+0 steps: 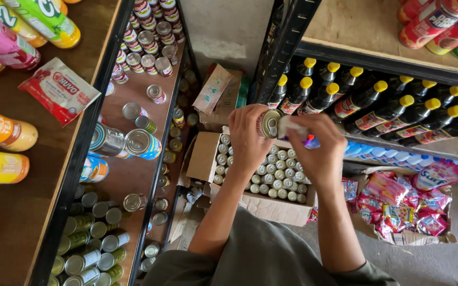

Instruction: Wiping canned goods with a cloth and placing them on retail shelves.

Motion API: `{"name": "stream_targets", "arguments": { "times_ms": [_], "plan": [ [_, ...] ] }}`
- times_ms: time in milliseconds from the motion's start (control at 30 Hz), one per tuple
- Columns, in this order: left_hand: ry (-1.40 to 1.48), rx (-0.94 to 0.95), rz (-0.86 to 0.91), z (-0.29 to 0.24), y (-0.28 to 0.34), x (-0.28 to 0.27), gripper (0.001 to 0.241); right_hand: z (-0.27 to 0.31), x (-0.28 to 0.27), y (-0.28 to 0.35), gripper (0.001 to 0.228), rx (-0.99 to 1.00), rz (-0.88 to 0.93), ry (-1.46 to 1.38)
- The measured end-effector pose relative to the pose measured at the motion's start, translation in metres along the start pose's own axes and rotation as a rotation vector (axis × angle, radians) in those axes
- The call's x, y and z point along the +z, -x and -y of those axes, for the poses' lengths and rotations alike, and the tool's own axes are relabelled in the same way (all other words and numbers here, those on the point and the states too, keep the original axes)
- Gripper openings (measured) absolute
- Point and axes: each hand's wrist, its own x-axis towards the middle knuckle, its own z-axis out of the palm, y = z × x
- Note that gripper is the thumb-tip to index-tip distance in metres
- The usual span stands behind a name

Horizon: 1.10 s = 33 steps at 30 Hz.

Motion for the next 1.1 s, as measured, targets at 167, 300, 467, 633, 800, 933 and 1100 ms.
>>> {"name": "stream_targets", "arguments": {
  "times_ms": [167, 300, 467, 633, 800, 933, 1100],
  "plan": [
    [-0.051, 0.042, 0.004, -0.014, 0.002, 0.014, 0.054, -0.001, 0.017, -0.008, 0.02, -0.041, -0.098, 0.081],
    [0.01, 0.021, -0.012, 0.011, 0.011, 0.026, 0.055, 0.016, 0.007, -0.008, 0.025, 0.028, 0.056, -0.05],
    [0.041, -0.009, 0.018, -0.016, -0.006, 0.017, 0.062, 0.005, 0.0, -0.007, 0.021, -0.017, -0.05, 0.119],
    [0.053, 0.007, 0.031, -0.01, 0.002, 0.025, 0.055, 0.005, -0.005, -0.011, 0.019, -0.059, -0.056, 0.077],
    [0.16, -0.042, 0.049, -0.024, -0.004, 0.016, 0.056, -0.044, -0.03, 0.005, 0.025, 0.321, 0.051, -0.324],
    [0.192, -0.05, 0.038, -0.024, -0.002, 0.016, 0.056, -0.086, -0.011, 0.025, 0.034, 0.447, -0.052, -0.842],
    [0.141, -0.044, 0.027, -0.016, 0.005, 0.014, 0.056, -0.103, 0.007, 0.045, 0.035, 0.506, -0.013, -1.301]
  ]
}}
